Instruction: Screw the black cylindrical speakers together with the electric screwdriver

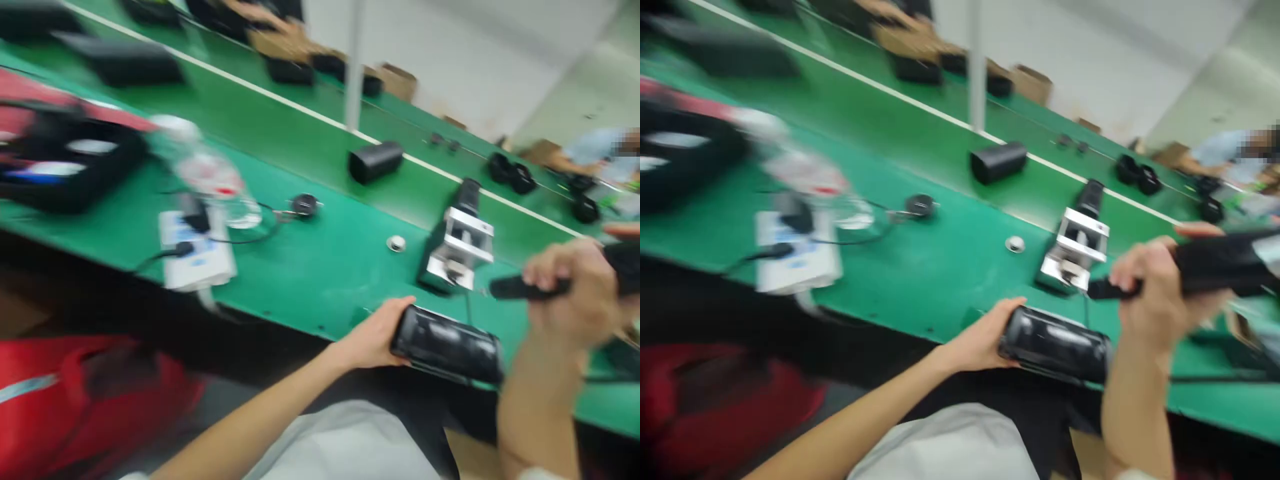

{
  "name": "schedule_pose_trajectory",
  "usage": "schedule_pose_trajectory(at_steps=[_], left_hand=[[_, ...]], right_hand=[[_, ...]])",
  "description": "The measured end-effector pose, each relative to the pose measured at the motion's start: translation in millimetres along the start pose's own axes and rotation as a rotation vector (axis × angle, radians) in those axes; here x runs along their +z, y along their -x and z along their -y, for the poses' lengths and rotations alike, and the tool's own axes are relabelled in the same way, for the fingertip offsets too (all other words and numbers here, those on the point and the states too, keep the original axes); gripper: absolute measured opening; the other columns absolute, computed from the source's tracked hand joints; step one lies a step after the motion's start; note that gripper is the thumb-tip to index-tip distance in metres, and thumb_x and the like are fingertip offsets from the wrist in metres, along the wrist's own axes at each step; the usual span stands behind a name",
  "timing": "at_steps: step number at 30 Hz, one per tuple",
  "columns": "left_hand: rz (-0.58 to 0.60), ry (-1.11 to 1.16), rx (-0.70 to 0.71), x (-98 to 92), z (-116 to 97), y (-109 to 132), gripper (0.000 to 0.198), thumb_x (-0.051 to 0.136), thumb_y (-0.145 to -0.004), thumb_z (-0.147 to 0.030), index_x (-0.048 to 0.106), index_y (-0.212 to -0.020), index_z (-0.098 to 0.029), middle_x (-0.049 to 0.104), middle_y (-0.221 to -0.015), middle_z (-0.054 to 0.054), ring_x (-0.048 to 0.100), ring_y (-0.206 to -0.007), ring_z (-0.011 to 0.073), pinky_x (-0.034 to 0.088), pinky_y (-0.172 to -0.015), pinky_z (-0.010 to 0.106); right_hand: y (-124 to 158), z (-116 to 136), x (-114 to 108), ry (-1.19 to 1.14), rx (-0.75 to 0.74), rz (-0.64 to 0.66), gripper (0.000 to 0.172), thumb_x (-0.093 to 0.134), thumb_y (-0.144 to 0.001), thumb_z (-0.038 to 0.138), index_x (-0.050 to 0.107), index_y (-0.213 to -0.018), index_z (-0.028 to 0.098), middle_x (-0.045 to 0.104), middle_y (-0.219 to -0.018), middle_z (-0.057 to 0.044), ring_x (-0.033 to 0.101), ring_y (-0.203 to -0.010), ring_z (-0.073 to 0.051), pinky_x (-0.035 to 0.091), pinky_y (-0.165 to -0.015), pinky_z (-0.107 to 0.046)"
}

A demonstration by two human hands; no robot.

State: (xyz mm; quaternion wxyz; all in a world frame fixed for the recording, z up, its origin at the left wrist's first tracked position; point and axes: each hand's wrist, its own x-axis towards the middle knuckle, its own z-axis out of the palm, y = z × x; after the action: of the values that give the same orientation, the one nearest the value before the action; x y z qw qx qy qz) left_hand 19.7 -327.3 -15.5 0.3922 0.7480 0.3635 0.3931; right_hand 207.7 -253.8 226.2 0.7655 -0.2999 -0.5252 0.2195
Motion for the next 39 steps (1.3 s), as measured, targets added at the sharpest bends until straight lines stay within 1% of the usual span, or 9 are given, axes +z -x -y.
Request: schedule_pose_trajectory(at_steps=[2,5,9,14,20,27,32,35,39], left_hand=[[0.043,0.054,-0.004,-6.5,1.2,3.2,0.123,0.099,-0.081,-0.027,0.022,-0.178,-0.03,0.046,-0.174,0.022,0.048,-0.164,0.0447,0.04,-0.137,0.069],[0.071,0.005,-0.025,-11.9,2.6,5.3,0.12,0.095,-0.085,-0.025,0.019,-0.178,-0.032,0.046,-0.174,0.021,0.049,-0.164,0.045,0.046,-0.134,0.068],[0.07,-0.045,-0.024,-13.3,-3.2,9.7,0.121,0.094,-0.086,-0.025,0.015,-0.177,-0.035,0.049,-0.171,0.02,0.054,-0.161,0.0443,0.053,-0.128,0.066],[0.068,-0.075,-0.042,-14.7,-4.8,10.0,0.118,0.093,-0.088,-0.026,0.015,-0.176,-0.036,0.052,-0.168,0.018,0.056,-0.16,0.043,0.053,-0.128,0.064],[0.075,-0.08,-0.061,-16.3,-4.5,10.1,0.115,0.093,-0.088,-0.028,0.019,-0.175,-0.036,0.054,-0.166,0.018,0.059,-0.157,0.0435,0.056,-0.125,0.064],[0.09,-0.093,-0.095,-19.4,-6.8,9.8,0.114,0.093,-0.088,-0.034,0.02,-0.175,-0.032,0.054,-0.165,0.02,0.062,-0.154,0.0443,0.057,-0.123,0.064],[0.092,-0.098,-0.089,-18.0,-3.5,11.7,0.11,0.09,-0.09,-0.038,0.02,-0.175,-0.032,0.054,-0.165,0.019,0.062,-0.153,0.0433,0.057,-0.123,0.062],[0.069,-0.094,-0.095,-15.3,2.1,14.1,0.111,0.09,-0.088,-0.039,0.021,-0.174,-0.032,0.054,-0.164,0.018,0.062,-0.152,0.0438,0.057,-0.122,0.062],[0.052,-0.086,-0.092,-15.0,5.2,16.0,0.109,0.088,-0.089,-0.042,0.022,-0.175,-0.034,0.055,-0.164,0.016,0.064,-0.15,0.0431,0.058,-0.122,0.062]], right_hand=[[-11.8,-11.2,-2.0,0.038,-0.197,-0.051,0.027,0.076,-0.07,0.023,0.063,-0.094,0.026,0.046,-0.051,0.014,0.04,-0.034,-0.01,0.034,-0.033,-0.021],[-24.0,-32.0,0.5,0.141,-0.259,-0.036,0.018,0.074,-0.087,0.023,0.058,-0.093,0.027,0.045,-0.055,0.013,0.046,-0.037,-0.01,0.038,-0.037,-0.023],[-23.8,-46.6,6.9,0.156,-0.308,0.046,0.018,0.076,-0.097,0.023,0.058,-0.095,0.027,0.044,-0.056,0.013,0.048,-0.038,-0.01,0.041,-0.039,-0.025],[-21.0,-64.7,3.1,0.183,-0.311,0.096,0.016,0.079,-0.102,0.027,0.063,-0.104,0.028,0.047,-0.064,0.012,0.05,-0.041,-0.007,0.043,-0.042,-0.022],[-26.1,-80.8,-6.1,0.285,-0.272,0.128,0.018,0.074,-0.109,0.032,0.056,-0.109,0.031,0.053,-0.071,0.009,0.057,-0.048,-0.009,0.049,-0.048,-0.025],[-23.8,-87.5,2.1,0.292,-0.268,0.138,0.018,0.069,-0.111,0.031,0.051,-0.11,0.031,0.055,-0.072,0.011,0.043,-0.041,-0.007,0.037,-0.04,-0.026],[-15.3,-64.1,-3.5,0.25,-0.204,0.133,0.029,0.076,-0.105,0.049,0.054,-0.105,0.031,0.044,-0.06,0.013,0.035,-0.038,-0.01,0.033,-0.037,-0.028],[-13.8,-32.3,-16.9,0.252,-0.141,0.127,0.03,0.084,-0.098,0.047,0.059,-0.103,0.032,0.042,-0.058,0.013,0.034,-0.038,-0.011,0.029,-0.036,-0.029],[-13.4,9.2,-37.0,0.332,-0.08,0.109,0.029,0.084,-0.09,0.039,0.058,-0.1,0.031,0.037,-0.057,0.013,0.035,-0.037,-0.011,0.03,-0.037,-0.03]])
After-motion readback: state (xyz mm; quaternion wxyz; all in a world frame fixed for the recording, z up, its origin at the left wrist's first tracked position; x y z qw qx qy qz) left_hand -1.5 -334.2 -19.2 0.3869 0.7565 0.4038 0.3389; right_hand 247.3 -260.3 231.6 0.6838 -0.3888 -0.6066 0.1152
